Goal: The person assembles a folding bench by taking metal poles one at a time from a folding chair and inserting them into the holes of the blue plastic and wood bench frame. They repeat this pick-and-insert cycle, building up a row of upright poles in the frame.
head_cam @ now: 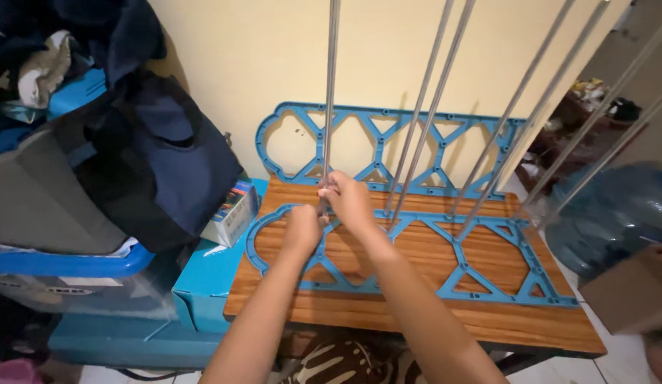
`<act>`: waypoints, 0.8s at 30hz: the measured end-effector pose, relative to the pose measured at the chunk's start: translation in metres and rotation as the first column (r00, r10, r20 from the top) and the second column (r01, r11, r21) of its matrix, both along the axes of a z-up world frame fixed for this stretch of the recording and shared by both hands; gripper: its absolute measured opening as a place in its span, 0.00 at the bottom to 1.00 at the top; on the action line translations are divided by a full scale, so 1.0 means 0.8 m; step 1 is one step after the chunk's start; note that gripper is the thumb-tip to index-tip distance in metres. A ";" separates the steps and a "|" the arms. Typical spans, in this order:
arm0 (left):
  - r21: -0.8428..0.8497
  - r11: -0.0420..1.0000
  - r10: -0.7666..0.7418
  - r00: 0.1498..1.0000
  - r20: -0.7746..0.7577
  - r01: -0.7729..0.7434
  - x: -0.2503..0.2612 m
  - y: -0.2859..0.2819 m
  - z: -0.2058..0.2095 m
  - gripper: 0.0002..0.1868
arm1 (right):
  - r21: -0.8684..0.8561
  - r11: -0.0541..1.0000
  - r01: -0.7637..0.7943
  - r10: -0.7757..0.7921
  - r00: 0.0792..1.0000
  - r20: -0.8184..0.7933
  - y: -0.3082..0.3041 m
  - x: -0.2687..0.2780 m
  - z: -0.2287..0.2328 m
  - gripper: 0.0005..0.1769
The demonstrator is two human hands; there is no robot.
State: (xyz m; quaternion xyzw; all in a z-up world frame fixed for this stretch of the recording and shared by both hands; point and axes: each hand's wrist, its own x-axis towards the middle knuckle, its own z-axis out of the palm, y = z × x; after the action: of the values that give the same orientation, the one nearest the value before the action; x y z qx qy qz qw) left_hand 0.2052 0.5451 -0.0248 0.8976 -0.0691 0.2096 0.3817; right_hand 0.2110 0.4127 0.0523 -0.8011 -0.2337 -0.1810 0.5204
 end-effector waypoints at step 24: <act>0.219 0.959 0.025 0.827 0.562 -0.178 -0.122 -0.093 0.106 0.33 | -0.355 0.886 0.299 -0.073 0.845 0.529 -0.094 -0.135 0.060 0.31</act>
State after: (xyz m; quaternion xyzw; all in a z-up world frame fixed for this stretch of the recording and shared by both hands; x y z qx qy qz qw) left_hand 0.1076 0.4708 0.0599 0.8429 -0.1555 0.4696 0.2116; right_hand 0.1027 0.3376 0.1001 -0.8389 -0.3136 -0.3784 0.2340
